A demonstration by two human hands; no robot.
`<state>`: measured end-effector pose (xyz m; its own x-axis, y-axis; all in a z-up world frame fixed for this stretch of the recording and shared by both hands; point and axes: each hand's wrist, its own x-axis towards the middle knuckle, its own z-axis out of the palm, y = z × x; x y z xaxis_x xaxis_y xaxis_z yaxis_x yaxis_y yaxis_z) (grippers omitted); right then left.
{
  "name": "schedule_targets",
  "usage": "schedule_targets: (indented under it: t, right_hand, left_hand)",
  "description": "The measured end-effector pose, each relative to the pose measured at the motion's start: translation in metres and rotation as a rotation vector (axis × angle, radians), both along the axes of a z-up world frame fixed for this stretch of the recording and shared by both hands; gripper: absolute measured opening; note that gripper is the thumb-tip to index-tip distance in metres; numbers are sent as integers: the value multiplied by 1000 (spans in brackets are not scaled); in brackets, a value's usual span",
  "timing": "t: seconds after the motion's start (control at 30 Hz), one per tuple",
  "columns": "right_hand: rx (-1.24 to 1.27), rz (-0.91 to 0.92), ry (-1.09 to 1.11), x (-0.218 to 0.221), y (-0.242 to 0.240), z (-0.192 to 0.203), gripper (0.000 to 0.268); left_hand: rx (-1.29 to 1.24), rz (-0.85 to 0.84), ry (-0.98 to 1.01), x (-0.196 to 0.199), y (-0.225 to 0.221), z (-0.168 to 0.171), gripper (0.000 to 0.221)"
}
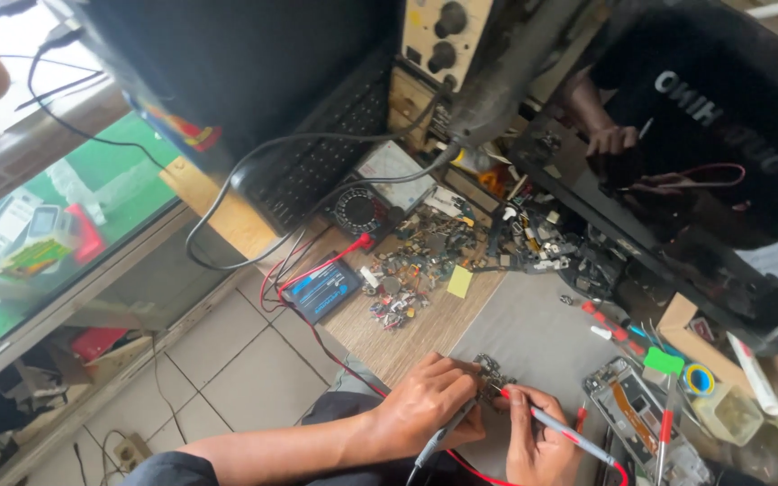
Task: Using a multimeter to test components and circuits on a mobile phone motherboard
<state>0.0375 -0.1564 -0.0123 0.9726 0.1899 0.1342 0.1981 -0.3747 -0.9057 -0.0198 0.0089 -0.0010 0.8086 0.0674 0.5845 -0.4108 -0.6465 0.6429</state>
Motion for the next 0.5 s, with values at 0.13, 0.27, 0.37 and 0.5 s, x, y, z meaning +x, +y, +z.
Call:
schedule_targets:
  t: [0.13,0.27,0.37,0.5]
  right_hand:
    - [-60,-18,28,-2,5,10,21]
    - [-146,-87,74,-2,13,16,21]
    - [-140,-45,43,1,1,2,21]
    - [-136,121,-84,7,-7,-3,20]
  left_hand:
    - [21,28,-14,-1,1,0,19]
    - [49,32,-7,-1,6,-3,23]
    - [50,2,15,-4,7,-6,25]
    - [-14,-87,38,1,14,-2,23]
